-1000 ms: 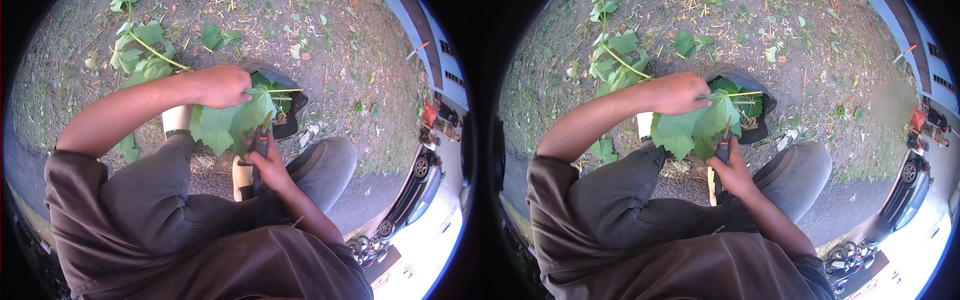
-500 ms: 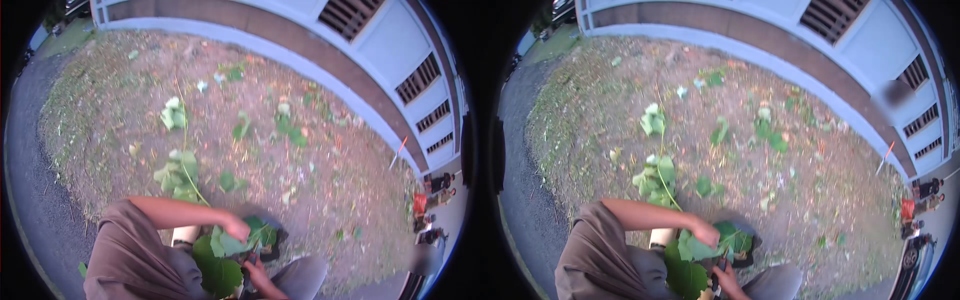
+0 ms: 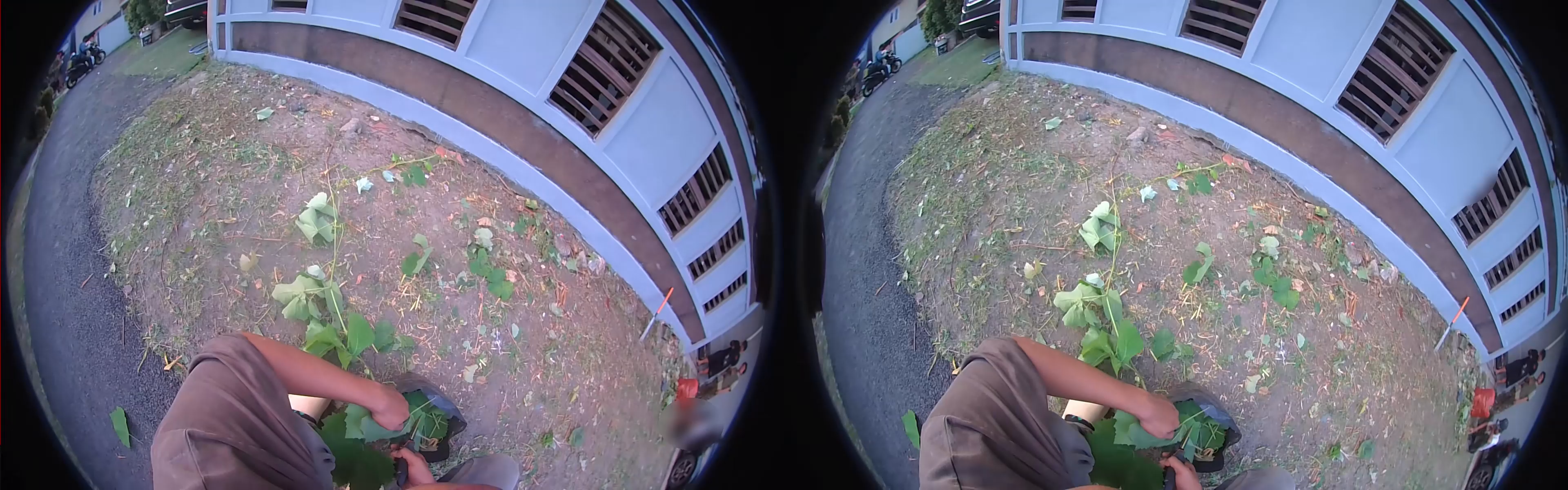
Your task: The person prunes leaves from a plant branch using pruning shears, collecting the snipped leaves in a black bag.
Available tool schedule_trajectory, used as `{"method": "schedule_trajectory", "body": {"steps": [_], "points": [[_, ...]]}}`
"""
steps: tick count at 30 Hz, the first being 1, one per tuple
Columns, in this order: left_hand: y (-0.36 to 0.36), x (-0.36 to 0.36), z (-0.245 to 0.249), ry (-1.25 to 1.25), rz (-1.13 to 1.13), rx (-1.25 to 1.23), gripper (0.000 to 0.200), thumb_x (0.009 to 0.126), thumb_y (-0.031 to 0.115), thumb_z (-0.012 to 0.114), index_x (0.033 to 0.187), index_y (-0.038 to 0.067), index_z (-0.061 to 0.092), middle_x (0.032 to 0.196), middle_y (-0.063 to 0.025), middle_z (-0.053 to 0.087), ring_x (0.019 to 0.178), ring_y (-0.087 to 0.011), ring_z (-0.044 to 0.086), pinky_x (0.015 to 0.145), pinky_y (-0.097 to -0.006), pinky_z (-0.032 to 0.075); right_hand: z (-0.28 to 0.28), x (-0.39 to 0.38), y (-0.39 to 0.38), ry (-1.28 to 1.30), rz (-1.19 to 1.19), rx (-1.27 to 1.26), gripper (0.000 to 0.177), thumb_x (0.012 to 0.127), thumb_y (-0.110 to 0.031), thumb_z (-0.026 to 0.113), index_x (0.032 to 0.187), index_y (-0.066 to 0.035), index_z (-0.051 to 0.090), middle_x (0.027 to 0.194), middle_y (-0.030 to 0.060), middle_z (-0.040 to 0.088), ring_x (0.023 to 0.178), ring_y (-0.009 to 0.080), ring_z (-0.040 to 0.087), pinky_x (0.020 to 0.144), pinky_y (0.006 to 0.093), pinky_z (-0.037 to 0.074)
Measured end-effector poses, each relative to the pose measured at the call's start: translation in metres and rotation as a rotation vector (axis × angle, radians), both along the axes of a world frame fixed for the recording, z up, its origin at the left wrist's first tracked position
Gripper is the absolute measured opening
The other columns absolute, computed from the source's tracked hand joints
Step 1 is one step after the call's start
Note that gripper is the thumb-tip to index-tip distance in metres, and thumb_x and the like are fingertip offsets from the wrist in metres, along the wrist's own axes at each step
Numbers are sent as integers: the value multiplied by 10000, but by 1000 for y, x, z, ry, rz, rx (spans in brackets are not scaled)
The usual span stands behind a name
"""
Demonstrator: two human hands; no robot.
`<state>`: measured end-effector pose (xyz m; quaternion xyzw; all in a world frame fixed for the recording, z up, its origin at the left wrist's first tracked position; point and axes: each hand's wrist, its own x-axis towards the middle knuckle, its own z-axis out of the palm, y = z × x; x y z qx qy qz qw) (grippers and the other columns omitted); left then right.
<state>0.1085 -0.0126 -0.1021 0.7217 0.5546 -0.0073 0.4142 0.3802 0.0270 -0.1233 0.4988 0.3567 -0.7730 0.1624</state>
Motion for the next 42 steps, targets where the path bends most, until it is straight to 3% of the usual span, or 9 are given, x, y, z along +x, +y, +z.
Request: {"method": "schedule_trajectory", "body": {"steps": [5, 9, 10, 11, 14, 18, 25, 32, 42], "points": [[6, -1, -14, -10, 1, 75, 405, 966, 270, 550, 1023, -35, 811, 1087, -290, 784, 1033, -493, 750, 944, -570, 583, -64, 7, 16, 96, -88, 34, 343, 1021, -441, 775, 1164, -129, 762, 958, -15, 723, 828, 143, 647, 735, 328, 531], [8, 0, -32, -29, 114, 192, 324, 914, 239, 606, 934, -13, 809, 972, -261, 791, 912, -468, 765, 832, -569, 603, 11, -33, 28, 31, -80, -106, 233, 1067, -258, 661, 901, -167, 525, 811, -19, 489, 729, 154, 469, 728, 356, 430], [4, 5, -43, -45, 110, 213, 298, 902, 236, 625, 911, 0, 806, 945, -251, 791, 872, -451, 769, 794, -565, 607, -51, -1, 44, 326, -20, -234, 178, 959, -192, 676, 1041, -36, 662, 857, 125, 699, 815, 281, 700, 819, 447, 576], [-1, 4, -56, -95, 155, 302, 270, 894, 225, 636, 847, 3, 783, 839, -236, 770, 755, -439, 757, 678, -571, 600, -9, -19, 27, 180, -143, -122, 172, 946, -237, 654, 908, -70, 650, 729, 143, 664, 716, 324, 678, 738, 465, 579], [-3, -5, -52, -199, 170, 179, 270, 895, 257, 645, 815, 37, 779, 813, -255, 742, 711, -420, 725, 667, -558, 573, 16, -25, 16, 5, -221, -99, 133, 939, -231, 675, 935, -102, 643, 791, 116, 688, 746, 291, 703, 731, 466, 597], [4, -33, -35, -166, -22, 26, 448, 1078, 368, 533, 1028, -26, 741, 933, -290, 726, 867, -497, 693, 815, -587, 537, 21, -22, -1, 28, -182, 49, 489, 969, -188, 685, 1433, -74, 580, 1036, 67, 671, 913, 218, 688, 848, 370, 569], [6, -49, 3, -165, -71, -230, 516, 1117, 396, 506, 1054, -75, 710, 981, -307, 723, 909, -491, 688, 850, -582, 515, 37, -22, -9, 74, -41, 109, 595, 925, -226, 728, 1465, -62, 540, 1026, 48, 639, 939, 151, 636, 876, 325, 497], [7, -33, 14, -89, -95, -163, 475, 1103, 358, 520, 1049, -61, 738, 982, -295, 745, 937, -498, 714, 877, -586, 544, 35, -18, -13, 80, 181, 352, 600, 930, -222, 724, 1476, -31, 564, 995, 17, 638, 922, 126, 602, 840, 310, 493], [-4, 2, 30, 240, -271, 42, 193, 907, 117, 650, 871, 62, 831, 857, -150, 796, 823, -345, 796, 703, -477, 638, 29, -8, -20, 53, 158, 433, 568, 868, -305, 810, 1331, -11, 661, 966, 50, 672, 860, 183, 632, 778, 352, 513]]}}
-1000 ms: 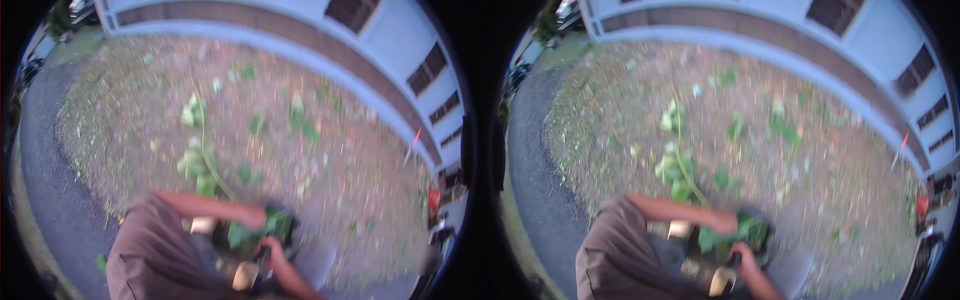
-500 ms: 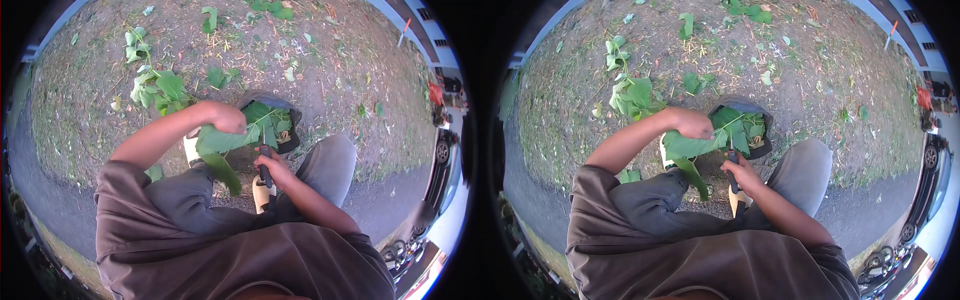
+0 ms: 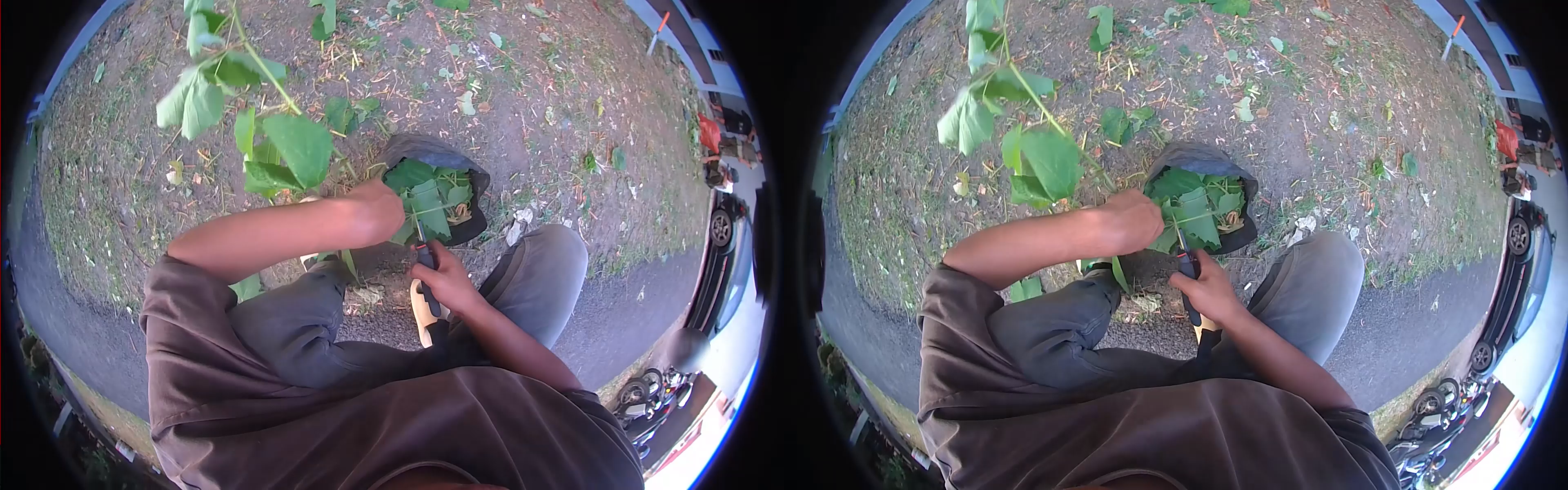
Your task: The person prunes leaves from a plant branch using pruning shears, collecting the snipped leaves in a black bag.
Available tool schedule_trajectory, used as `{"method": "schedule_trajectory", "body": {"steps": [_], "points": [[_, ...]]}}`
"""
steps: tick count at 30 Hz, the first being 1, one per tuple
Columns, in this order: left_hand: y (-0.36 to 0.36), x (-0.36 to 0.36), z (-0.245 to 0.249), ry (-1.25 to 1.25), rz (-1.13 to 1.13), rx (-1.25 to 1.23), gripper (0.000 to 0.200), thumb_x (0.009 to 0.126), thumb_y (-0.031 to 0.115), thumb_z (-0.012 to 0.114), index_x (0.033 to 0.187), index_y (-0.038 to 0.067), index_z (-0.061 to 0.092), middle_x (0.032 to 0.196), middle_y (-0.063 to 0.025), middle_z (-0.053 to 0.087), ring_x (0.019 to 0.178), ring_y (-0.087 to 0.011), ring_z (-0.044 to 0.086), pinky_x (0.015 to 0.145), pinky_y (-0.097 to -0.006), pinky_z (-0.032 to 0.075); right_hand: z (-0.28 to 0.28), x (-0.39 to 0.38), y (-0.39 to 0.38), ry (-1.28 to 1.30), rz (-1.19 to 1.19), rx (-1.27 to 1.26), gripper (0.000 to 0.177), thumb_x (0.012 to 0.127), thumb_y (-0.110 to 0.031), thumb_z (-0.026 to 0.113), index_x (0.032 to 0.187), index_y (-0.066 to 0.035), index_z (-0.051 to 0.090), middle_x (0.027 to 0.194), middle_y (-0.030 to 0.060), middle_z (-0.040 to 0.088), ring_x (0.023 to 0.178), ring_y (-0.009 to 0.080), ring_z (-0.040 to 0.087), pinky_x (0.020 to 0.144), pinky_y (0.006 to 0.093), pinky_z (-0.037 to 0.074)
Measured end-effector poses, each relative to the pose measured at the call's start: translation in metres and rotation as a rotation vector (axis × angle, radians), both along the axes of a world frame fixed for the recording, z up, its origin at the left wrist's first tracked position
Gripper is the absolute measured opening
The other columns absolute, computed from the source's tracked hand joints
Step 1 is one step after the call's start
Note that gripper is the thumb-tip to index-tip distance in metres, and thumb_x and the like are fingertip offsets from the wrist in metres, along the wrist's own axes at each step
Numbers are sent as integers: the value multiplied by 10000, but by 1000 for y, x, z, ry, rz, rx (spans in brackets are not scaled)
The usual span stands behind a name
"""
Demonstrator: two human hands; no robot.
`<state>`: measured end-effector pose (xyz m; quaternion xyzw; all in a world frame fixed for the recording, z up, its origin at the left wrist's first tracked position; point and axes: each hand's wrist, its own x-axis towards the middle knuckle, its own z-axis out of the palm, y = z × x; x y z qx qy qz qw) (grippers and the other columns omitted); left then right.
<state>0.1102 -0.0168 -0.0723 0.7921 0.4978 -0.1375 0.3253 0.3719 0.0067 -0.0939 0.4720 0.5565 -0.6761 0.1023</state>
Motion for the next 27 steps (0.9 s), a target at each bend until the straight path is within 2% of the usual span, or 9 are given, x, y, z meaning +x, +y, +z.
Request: {"method": "schedule_trajectory", "body": {"steps": [3, 6, 11, 13, 14, 17, 19, 24, 27], "points": [[-1, 0, 3, 42, -39, 20, 182, 900, 105, 659, 856, 63, 830, 848, -151, 794, 821, -331, 798, 693, -462, 637, 9, -10, 1, -39, 22, 33, 519, 882, -271, 811, 1308, -13, 661, 936, 47, 677, 822, 163, 622, 758, 341, 513], [-5, -1, -7, -7, -16, 108, 193, 922, 127, 661, 844, 58, 823, 838, -158, 790, 822, -335, 795, 715, -453, 637, 12, -20, 7, 52, -134, -210, 318, 970, -143, 722, 1254, -21, 646, 878, 23, 653, 684, 141, 651, 637, 335, 558], [15, -20, 2, -131, 162, 174, 299, 1020, 204, 598, 908, 4, 791, 902, -200, 783, 889, -399, 781, 860, -503, 624, 14, -22, 30, 40, -304, -332, 195, 987, -174, 757, 1097, -35, 675, 857, 36, 642, 681, 179, 664, 635, 368, 593], [20, -26, 11, -232, 345, 11, 335, 996, 186, 558, 952, -70, 769, 1033, -267, 773, 1023, -447, 764, 944, -501, 615, 15, -24, 35, 1, -590, -420, 190, 993, -173, 745, 1104, -36, 673, 863, 47, 643, 713, 191, 669, 641, 367, 593], [23, -30, 12, -233, 361, 10, 335, 996, 186, 558, 952, -70, 769, 1033, -267, 773, 1023, -447, 764, 944, -501, 615, 18, -23, 39, 13, -631, -455, 268, 999, -196, 730, 1201, -36, 654, 929, 73, 654, 801, 201, 678, 749, 391, 605], [30, -41, 1, -313, 315, -140, 408, 1074, 255, 482, 1158, -100, 664, 1226, -311, 704, 1186, -468, 691, 1057, -568, 530, 19, -26, 36, 69, -639, -394, 318, 996, -206, 725, 1248, -37, 629, 987, 82, 665, 858, 215, 691, 821, 389, 598], [32, -45, -15, -422, 387, -140, 417, 1079, 259, 468, 1193, -113, 618, 1256, -318, 686, 1208, -477, 669, 1066, -572, 524, 13, -16, 29, 68, -543, -401, 363, 994, -197, 711, 1302, -36, 605, 1008, 80, 665, 914, 218, 698, 870, 386, 589], [32, -54, -24, -536, 627, -22, 390, 1051, 277, 650, 1267, -47, 634, 1160, -265, 724, 1073, -403, 717, 940, -502, 555, 18, 15, 7, 5, -183, -364, 361, 993, -173, 698, 1300, -19, 588, 1003, 68, 670, 920, 180, 674, 861, 361, 569], [36, -55, -25, -706, 728, -232, 318, 986, 250, 770, 1169, -6, 725, 952, -109, 801, 825, -189, 710, 746, -371, 541, 22, 10, 7, 32, 41, -212, 449, 973, -166, 708, 1358, 15, 563, 1061, 77, 692, 937, 153, 659, 887, 346, 555]]}}
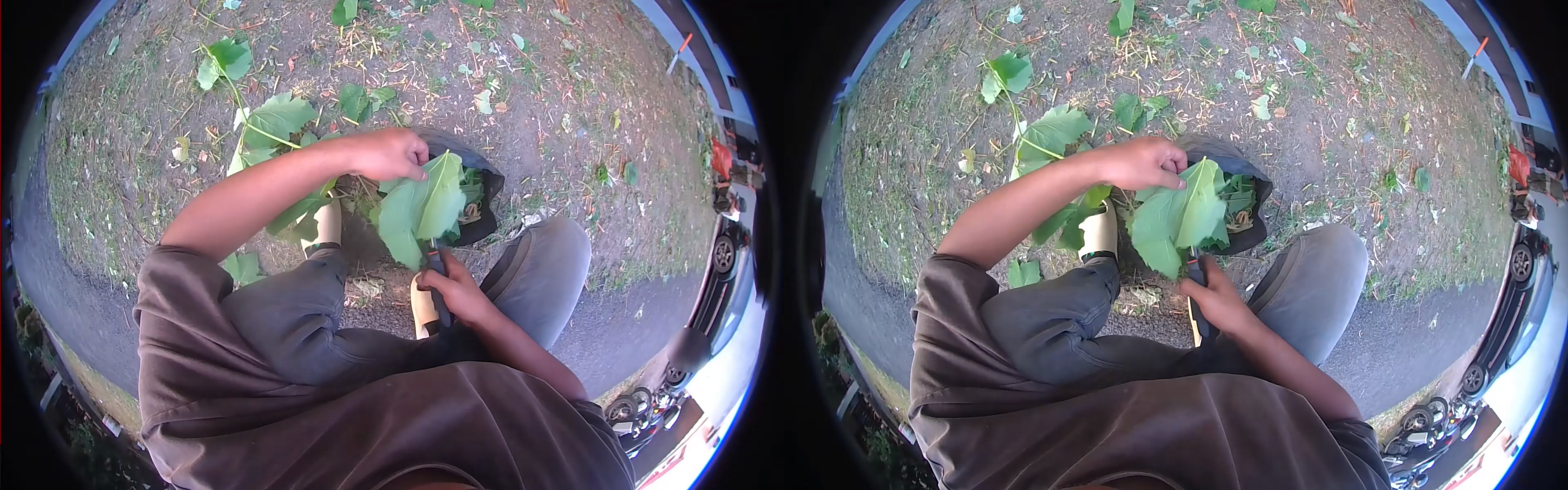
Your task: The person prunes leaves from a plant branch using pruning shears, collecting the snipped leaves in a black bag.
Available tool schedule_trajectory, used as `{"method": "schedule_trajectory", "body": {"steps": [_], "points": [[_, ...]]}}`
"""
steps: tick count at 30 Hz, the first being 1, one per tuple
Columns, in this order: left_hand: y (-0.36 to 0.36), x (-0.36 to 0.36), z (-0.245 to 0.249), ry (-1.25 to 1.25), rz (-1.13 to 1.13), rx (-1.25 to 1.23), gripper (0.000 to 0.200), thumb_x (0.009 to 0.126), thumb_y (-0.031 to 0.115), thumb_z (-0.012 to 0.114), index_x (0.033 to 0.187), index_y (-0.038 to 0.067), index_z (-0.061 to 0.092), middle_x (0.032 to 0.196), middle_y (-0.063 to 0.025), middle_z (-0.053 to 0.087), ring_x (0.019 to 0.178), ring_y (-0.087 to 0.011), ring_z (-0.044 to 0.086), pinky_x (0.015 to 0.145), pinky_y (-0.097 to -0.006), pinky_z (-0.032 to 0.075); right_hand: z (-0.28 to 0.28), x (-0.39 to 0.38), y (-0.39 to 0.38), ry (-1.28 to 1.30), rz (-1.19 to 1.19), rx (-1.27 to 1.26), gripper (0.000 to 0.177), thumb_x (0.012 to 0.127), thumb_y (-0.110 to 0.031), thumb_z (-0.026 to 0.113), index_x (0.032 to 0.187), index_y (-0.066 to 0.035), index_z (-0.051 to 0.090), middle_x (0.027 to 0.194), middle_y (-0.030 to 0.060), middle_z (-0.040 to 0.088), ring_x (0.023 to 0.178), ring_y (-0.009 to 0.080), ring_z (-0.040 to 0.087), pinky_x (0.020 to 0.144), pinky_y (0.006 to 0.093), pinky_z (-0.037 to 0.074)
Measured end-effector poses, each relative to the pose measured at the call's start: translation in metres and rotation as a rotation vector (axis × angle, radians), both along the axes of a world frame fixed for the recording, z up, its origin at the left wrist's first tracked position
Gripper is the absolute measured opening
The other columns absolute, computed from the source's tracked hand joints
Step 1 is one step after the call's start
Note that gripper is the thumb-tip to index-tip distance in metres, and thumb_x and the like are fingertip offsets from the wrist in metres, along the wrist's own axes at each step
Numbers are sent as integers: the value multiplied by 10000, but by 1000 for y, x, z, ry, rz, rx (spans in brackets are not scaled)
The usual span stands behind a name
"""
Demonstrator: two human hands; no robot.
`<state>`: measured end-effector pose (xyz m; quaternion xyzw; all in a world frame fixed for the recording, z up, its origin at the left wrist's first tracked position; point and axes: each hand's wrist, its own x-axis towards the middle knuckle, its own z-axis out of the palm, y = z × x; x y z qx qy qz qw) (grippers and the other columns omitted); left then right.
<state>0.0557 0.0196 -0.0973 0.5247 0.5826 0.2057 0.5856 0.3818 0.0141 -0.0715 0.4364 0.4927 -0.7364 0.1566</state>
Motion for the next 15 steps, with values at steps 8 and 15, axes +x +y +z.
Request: {"method": "schedule_trajectory", "body": {"steps": [8, 15], "points": [[-13, 21, -17, -166, 69, -168, 233, 891, 187, 845, 1025, 0, 812, 863, -33, 793, 751, -85, 676, 663, -302, 519, 7, -22, 20, 98, -139, 127, 576, 907, -171, 756, 1425, 4, 577, 1036, 50, 689, 913, 137, 646, 828, 322, 529], [-21, 31, -5, 9, 65, -104, 306, 879, 320, 869, 878, 15, 836, 763, -84, 777, 671, -158, 695, 638, -351, 539, 5, -21, 29, 31, -153, 3, 371, 930, -170, 737, 1244, -3, 633, 883, 22, 650, 780, 120, 630, 726, 309, 529]]}}
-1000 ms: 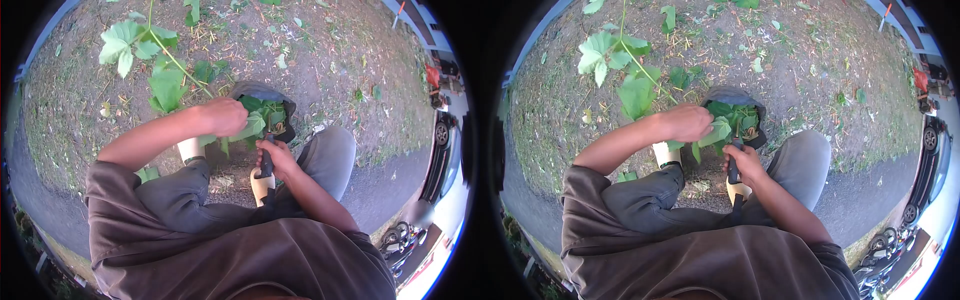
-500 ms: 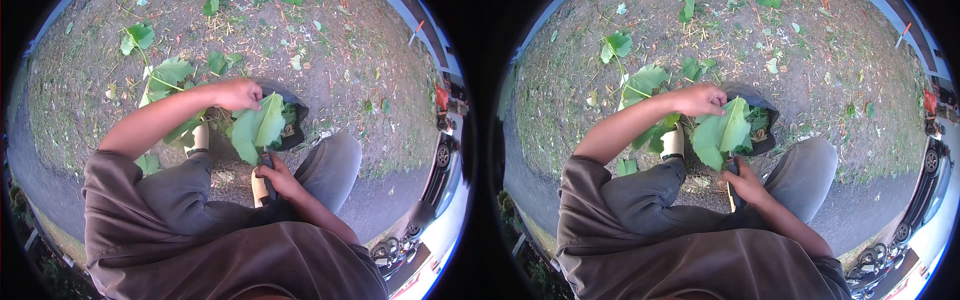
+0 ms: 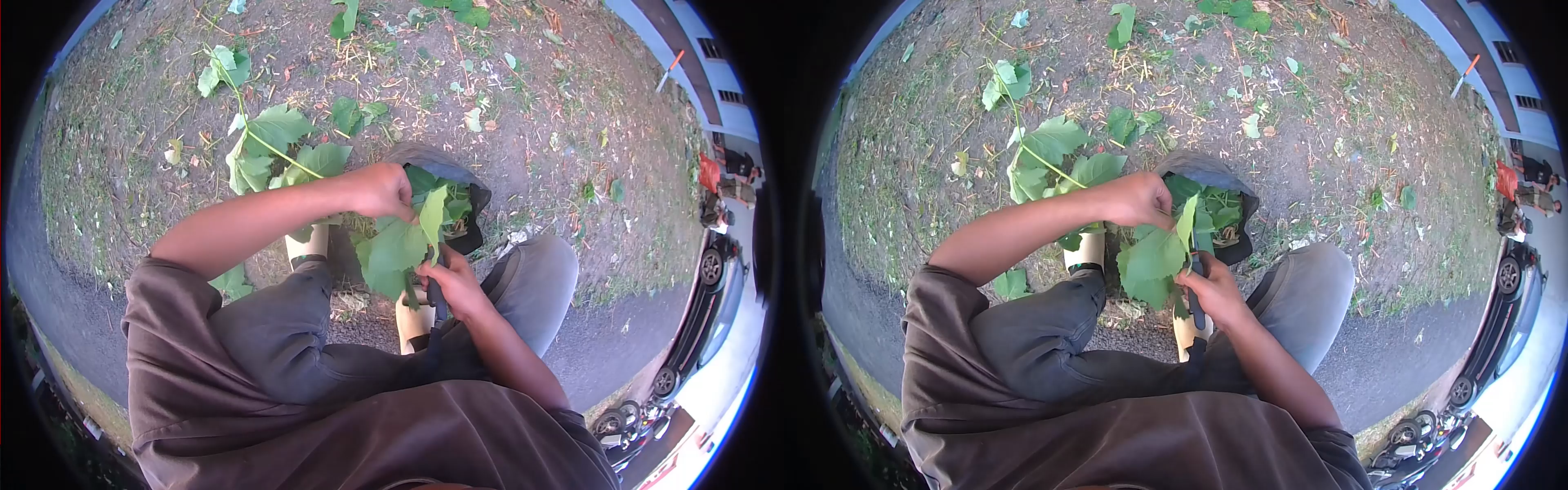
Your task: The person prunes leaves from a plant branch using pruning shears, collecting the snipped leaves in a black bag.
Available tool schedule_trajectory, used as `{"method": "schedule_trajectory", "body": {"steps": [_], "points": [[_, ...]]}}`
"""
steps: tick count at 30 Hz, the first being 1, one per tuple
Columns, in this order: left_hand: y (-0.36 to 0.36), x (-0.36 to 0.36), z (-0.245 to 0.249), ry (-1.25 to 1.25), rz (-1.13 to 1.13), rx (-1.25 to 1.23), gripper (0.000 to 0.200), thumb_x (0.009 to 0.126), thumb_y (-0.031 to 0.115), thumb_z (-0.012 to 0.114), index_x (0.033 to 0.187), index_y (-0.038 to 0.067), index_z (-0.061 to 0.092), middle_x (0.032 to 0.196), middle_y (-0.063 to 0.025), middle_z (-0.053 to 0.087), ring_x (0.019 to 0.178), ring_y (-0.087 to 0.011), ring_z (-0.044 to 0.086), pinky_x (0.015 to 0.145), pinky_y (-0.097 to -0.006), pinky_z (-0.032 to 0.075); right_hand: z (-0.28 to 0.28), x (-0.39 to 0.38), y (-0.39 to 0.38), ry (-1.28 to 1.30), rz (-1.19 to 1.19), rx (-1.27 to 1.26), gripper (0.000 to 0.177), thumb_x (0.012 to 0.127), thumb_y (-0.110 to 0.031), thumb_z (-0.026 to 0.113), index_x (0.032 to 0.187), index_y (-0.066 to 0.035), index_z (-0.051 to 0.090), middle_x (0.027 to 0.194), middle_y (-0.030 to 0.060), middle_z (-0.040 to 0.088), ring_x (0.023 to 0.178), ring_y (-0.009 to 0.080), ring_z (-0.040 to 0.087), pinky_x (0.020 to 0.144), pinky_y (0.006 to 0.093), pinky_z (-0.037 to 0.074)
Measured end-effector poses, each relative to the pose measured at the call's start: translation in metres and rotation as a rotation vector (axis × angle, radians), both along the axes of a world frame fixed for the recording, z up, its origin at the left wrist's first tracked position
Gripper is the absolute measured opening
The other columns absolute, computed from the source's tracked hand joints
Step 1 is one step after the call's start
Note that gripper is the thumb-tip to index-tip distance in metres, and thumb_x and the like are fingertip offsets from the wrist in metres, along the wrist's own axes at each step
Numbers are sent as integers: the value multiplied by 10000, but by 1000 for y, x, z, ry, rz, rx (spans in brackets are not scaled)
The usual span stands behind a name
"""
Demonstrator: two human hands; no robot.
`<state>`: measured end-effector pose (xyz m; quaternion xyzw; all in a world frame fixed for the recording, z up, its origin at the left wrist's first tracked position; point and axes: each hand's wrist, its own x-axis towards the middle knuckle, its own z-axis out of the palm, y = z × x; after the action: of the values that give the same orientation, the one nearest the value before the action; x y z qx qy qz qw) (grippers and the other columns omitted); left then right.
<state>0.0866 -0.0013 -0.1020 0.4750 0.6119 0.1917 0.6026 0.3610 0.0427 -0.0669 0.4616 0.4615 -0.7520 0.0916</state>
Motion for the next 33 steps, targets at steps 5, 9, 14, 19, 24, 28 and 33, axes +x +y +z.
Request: {"method": "schedule_trajectory", "body": {"steps": [5, 9, 14, 19, 24, 28, 33], "points": [[-6, -8, 23, 417, -272, 259, 470, 973, 476, 784, 1074, 17, 799, 909, -181, 781, 866, -365, 763, 850, -491, 598, -5, 1, 6, -21, -156, -196, 194, 943, -150, 713, 1081, -36, 638, 846, 28, 628, 717, 139, 615, 681, 312, 535], [-34, -37, 32, 428, -347, 419, 478, 1017, 443, 734, 1261, 33, 724, 1151, -216, 763, 1157, -413, 723, 1037, -533, 565, -7, 3, 15, 18, -290, -391, 169, 970, -125, 674, 1074, -36, 574, 904, 66, 607, 775, 192, 600, 707, 358, 531], [-45, -40, 39, 541, -441, 576, 397, 1052, 243, 660, 1401, 55, 658, 1213, -152, 761, 1242, -339, 705, 1127, -513, 518, -9, 2, 11, 3, -300, -552, 342, 991, -177, 666, 1277, -13, 574, 940, 67, 593, 802, 197, 572, 760, 356, 517], [-49, -33, 31, 546, -401, 499, 394, 1042, 206, 655, 1406, 55, 661, 1220, -151, 768, 1179, -352, 735, 1084, -527, 539, -11, 1, 8, -36, -291, -552, 403, 993, -197, 672, 1326, 3, 565, 936, 57, 585, 794, 193, 565, 751, 351, 508], [-41, -37, 36, 400, -427, 350, 364, 1075, 209, 624, 1390, 30, 652, 1187, -209, 760, 1146, -415, 729, 985, -556, 580, -17, 3, 7, -107, -245, -521, 395, 990, -212, 689, 1305, 0, 577, 891, 48, 576, 772, 186, 564, 746, 347, 513], [-51, -48, 25, 383, -357, 404, 351, 1094, 235, 613, 1380, 36, 655, 1147, -234, 753, 1127, -442, 724, 989, -566, 571, -22, 6, 2, -147, -342, -452, 314, 971, -200, 710, 1202, 0, 638, 871, 70, 631, 745, 198, 622, 733, 394, 581], [-46, -78, 38, 307, -345, 263, 330, 1128, 261, 581, 1403, 93, 654, 1113, -210, 747, 1051, -412, 726, 982, -557, 561, 2, 16, -8, -94, -485, -529, 431, 973, -319, 698, 1234, 20, 653, 941, 117, 673, 859, 255, 689, 936, 481, 620]]}}
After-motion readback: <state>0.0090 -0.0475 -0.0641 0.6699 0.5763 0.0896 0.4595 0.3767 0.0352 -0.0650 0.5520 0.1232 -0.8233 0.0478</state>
